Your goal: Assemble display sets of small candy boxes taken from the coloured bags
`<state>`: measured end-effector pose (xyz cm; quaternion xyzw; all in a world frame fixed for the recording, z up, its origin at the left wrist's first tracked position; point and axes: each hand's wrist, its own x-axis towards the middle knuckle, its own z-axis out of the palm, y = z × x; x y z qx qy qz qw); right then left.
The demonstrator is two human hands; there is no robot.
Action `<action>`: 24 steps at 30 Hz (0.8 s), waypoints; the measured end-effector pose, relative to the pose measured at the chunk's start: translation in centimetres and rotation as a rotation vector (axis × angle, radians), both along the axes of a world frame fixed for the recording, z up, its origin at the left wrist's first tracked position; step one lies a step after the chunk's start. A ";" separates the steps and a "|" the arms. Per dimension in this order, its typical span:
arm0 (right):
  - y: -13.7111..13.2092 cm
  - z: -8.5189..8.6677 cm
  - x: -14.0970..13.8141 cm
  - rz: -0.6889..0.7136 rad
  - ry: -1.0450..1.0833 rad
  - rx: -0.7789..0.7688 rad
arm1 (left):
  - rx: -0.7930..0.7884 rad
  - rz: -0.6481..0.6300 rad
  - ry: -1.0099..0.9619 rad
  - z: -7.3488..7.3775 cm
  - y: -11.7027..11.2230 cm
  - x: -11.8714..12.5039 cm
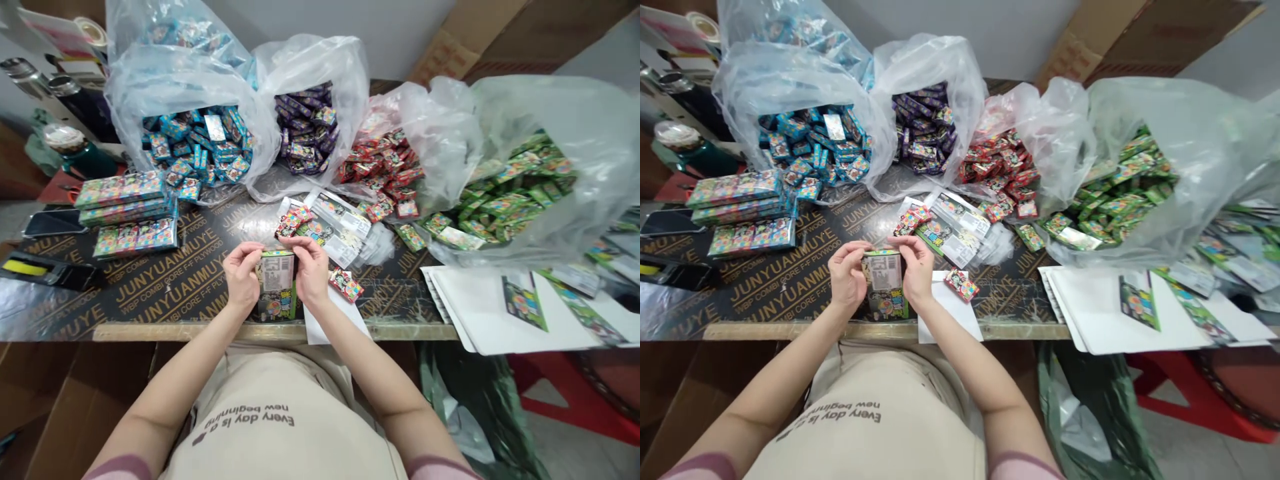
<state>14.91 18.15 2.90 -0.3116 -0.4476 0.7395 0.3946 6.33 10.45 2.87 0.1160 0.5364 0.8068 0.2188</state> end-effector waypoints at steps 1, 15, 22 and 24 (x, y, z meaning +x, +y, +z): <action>-0.2 -0.1 0.2 -0.041 0.009 0.036 | -0.017 -0.011 0.049 0.0 -0.1 0.0; 2.2 1.6 2.8 0.173 -0.233 0.296 | -0.359 -0.471 0.407 3.0 -0.8 -3.5; 2.1 1.4 3.9 0.193 -0.256 0.414 | -0.301 -0.493 0.845 3.2 -1.7 -3.4; 1.9 1.3 4.4 0.178 -0.233 0.484 | -0.296 -0.495 0.891 3.3 -1.8 -3.3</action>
